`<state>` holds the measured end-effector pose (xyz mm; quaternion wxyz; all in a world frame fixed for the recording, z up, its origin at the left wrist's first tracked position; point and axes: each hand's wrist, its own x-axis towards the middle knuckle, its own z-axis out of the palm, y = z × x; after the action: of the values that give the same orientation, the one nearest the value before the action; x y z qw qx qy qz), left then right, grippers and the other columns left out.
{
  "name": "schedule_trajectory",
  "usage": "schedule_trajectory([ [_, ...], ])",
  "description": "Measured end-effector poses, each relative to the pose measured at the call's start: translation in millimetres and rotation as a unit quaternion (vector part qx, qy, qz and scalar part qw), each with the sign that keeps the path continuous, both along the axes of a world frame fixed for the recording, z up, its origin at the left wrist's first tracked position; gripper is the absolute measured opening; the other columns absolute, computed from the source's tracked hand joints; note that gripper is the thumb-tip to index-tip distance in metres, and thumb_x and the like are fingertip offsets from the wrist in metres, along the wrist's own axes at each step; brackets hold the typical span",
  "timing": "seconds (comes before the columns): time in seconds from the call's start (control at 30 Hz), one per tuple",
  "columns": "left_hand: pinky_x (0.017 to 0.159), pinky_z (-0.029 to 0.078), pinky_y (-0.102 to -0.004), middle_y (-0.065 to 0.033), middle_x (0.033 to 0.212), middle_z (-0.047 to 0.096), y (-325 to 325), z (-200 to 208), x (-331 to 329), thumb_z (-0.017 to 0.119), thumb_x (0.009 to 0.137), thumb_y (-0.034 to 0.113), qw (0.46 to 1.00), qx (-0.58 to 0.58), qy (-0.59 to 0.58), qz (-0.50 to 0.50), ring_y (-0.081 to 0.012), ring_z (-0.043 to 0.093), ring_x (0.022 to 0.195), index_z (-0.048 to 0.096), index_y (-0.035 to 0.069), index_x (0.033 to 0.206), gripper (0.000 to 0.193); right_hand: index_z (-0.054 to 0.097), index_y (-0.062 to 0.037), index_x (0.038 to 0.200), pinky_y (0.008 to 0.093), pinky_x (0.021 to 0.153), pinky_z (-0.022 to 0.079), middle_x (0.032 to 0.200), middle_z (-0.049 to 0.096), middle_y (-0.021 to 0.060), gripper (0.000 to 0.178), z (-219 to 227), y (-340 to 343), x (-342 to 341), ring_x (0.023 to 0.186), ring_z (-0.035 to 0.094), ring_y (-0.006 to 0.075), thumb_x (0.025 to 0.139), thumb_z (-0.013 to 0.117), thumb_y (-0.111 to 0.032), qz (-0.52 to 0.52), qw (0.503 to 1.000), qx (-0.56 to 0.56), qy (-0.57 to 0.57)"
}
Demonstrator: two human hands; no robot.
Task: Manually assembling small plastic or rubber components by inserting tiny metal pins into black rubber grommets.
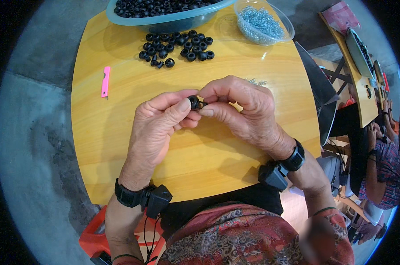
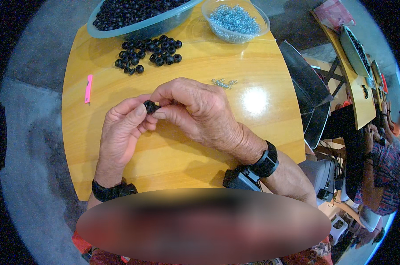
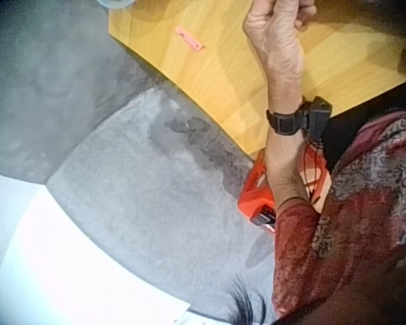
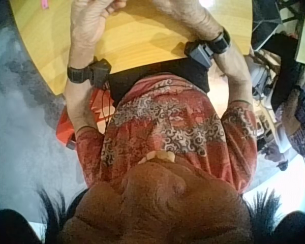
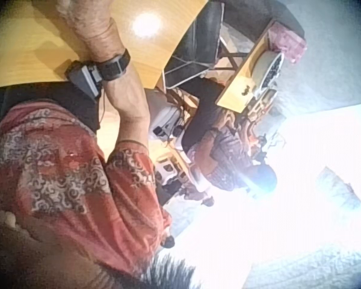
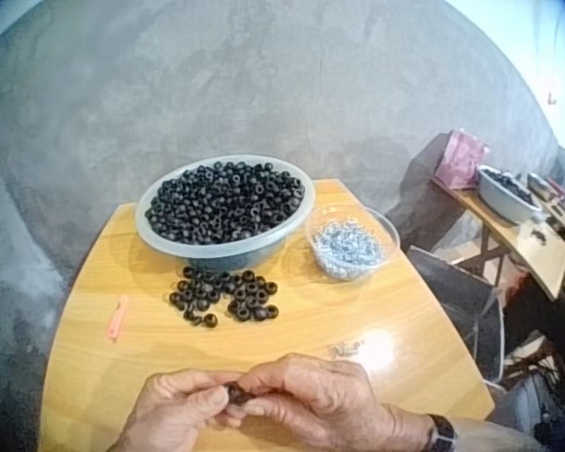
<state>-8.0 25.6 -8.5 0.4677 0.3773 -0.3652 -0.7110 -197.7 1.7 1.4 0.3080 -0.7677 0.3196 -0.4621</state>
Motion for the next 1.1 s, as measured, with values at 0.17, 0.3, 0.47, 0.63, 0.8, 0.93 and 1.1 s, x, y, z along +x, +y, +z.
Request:
schedule_trajectory([
  [0.17, 0.068, 0.052, -0.023, -0.01, 0.088, 0.067, -0.2, 3.5, -0.7, 0.061, 0.088, 0.012, 1.0, 0.015, 0.013, 0.004, -0.0131, 0.064, 0.073, 0.062, -0.003, 0.108, 0.025, 0.062, -0.0052, 0.09, 0.0277, 0.059, 0.05, 0.074, 0.063, 0.0062, 0.018, 1.1, -0.4, -0.2, 0.067, 0.064, 0.0187, 0.074, 0.071, -0.008, -0.006, 1.0, 0.001, 0.0],
  [0.3, 0.068, 0.052, -0.023, -0.0103, 0.089, 0.067, -0.3, 3.2, 0.2, 0.061, 0.087, 0.012, 1.0, 0.012, -0.008, 0.004, -0.0134, 0.064, 0.073, 0.061, -0.003, 0.108, 0.025, 0.062, -0.0052, 0.089, 0.0284, 0.059, 0.051, 0.074, 0.062, 0.0063, 0.02, -0.3, -0.5, -0.7, 0.067, 0.064, 0.0196, 0.072, 0.072, -0.007, -0.011, 1.0, -0.019, 0.02],
  [0.47, 0.068, 0.053, -0.0226, -0.0101, 0.088, 0.067, 0.2, 3.4, -0.7, 0.062, 0.087, 0.011, 1.0, 0.013, 0.005, 0.012, -0.0136, 0.065, 0.074, 0.061, -0.003, 0.108, 0.025, 0.062, -0.0052, 0.089, 0.0292, 0.06, 0.051, 0.075, 0.062, 0.0064, 0.021, 1.1, -0.1, -0.9, 0.068, 0.064, 0.0207, 0.071, 0.072, -0.005, -0.014, 0.998, -0.047, 0.038],
  [0.63, 0.069, 0.053, -0.0231, -0.0107, 0.089, 0.067, -0.6, 2.0, -0.1, 0.063, 0.086, 0.011, 1.0, 0.02, -0.005, 0.006, -0.0138, 0.065, 0.073, 0.061, -0.003, 0.109, 0.027, 0.062, -0.0048, 0.09, 0.0295, 0.061, 0.051, 0.077, 0.062, 0.0066, 0.023, -0.9, -0.5, -1.8, 0.07, 0.063, 0.0216, 0.07, 0.071, -0.004, -0.005, 0.998, -0.061, 0.031],
  [0.8, 0.07, 0.053, -0.024, -0.0114, 0.088, 0.067, 1.5, 1.6, -0.6, 0.063, 0.085, 0.01, 1.0, 0.025, 0.006, 0.005, -0.0142, 0.065, 0.073, 0.061, -0.003, 0.109, 0.027, 0.062, -0.004, 0.092, 0.0289, 0.059, 0.05, 0.075, 0.06, 0.0062, 0.023, -0.5, 0.2, -0.8, 0.067, 0.061, 0.0208, 0.071, 0.071, -0.004, 0.011, 0.999, -0.038, 0.022],
  [0.93, 0.069, 0.054, -0.0251, -0.0119, 0.088, 0.067, 1.6, 0.0, -0.9, 0.063, 0.085, 0.007, 0.999, -0.023, -0.024, 0.015, -0.0151, 0.065, 0.074, 0.062, -0.003, 0.107, 0.025, 0.062, -0.0037, 0.096, 0.025, 0.058, 0.047, 0.072, 0.058, 0.0034, 0.025, 0.7, 2.0, -0.1, 0.064, 0.058, 0.014, 0.073, 0.072, -0.006, 0.018, 0.999, 0.043, 0.014],
  [1.1, 0.068, 0.055, -0.0256, -0.0129, 0.087, 0.067, 1.5, 0.0, -0.8, 0.064, 0.084, 0.005, 0.999, -0.042, -0.028, 0.016, -0.0158, 0.065, 0.074, 0.064, -0.003, 0.103, 0.021, 0.063, -0.0051, 0.1, 0.0226, 0.057, 0.045, 0.071, 0.056, 0.001, 0.028, -1.7, 2.5, -0.2, 0.063, 0.055, 0.0094, 0.073, 0.072, -0.007, 0.045, 0.985, 0.16, -0.046],
])
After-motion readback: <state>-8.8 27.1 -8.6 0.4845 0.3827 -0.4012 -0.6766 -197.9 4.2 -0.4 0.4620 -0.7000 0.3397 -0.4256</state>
